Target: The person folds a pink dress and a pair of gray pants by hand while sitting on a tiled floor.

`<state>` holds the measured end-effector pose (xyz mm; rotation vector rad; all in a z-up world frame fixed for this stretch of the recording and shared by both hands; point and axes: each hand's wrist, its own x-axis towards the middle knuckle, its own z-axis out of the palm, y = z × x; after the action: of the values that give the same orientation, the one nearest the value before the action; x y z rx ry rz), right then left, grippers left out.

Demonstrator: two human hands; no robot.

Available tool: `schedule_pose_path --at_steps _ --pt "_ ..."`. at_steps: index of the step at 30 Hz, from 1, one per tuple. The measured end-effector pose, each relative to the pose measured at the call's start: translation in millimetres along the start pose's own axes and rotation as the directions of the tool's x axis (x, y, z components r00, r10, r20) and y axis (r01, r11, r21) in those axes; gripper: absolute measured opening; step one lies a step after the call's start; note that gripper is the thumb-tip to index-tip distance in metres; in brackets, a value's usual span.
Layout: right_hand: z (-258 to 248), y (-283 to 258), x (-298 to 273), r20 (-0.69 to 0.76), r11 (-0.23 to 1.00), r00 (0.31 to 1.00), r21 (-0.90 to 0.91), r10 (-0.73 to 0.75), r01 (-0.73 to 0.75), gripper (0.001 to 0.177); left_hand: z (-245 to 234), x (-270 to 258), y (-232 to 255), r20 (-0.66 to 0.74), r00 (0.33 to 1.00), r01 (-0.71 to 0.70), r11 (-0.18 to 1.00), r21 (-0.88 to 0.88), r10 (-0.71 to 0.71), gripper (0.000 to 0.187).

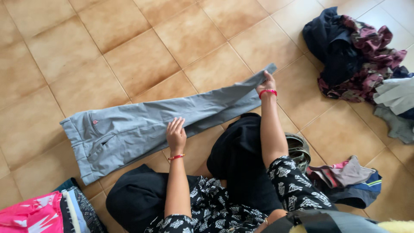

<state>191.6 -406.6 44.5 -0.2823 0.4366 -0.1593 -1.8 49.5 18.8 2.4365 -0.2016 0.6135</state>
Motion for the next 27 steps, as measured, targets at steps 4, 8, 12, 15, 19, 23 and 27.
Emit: schedule_pose_path --at_steps 4,8,12,15,19,23,27 --pt "-2.3 -23.4 -17.2 0.132 0.986 0.981 -0.069 -0.142 0.152 0.011 -10.0 -9.2 4.1 -0.030 0.999 0.014 1.000 0.011 -0.013 0.033" --pt "-47.9 -31.2 -4.0 -0.441 0.825 0.749 -0.511 -0.494 0.242 0.027 -3.2 -18.3 -4.9 0.027 0.999 0.038 0.999 0.024 -0.039 0.023" --pt "-91.6 -39.0 -11.3 -0.629 0.864 0.665 -0.501 -0.402 0.049 0.041 15.6 -27.5 -9.2 0.097 0.989 0.111 0.993 0.049 -0.115 0.013" --pt "-104.9 -41.0 -10.3 -0.600 0.840 0.672 -0.540 -0.433 0.059 0.052 23.7 -26.7 -4.4 0.094 0.986 0.130 0.990 0.058 -0.135 0.012" --pt "-106.3 -36.6 -17.2 -0.284 0.444 0.574 -0.882 -0.768 0.157 0.051 23.6 -25.5 -1.0 0.020 0.994 0.110 0.992 0.062 -0.111 0.021" --pt "-63.8 -32.8 -30.6 0.081 -0.225 0.618 -0.962 -0.782 -0.158 0.028 23.5 -23.5 -2.2 -0.036 0.989 0.144 0.981 0.132 -0.140 0.030" --pt "-36.0 -19.7 -35.8 0.092 -0.429 0.787 -0.873 -0.610 -0.230 0.038 24.1 -8.0 -10.4 -0.062 0.990 0.135 0.978 0.160 -0.127 0.031"
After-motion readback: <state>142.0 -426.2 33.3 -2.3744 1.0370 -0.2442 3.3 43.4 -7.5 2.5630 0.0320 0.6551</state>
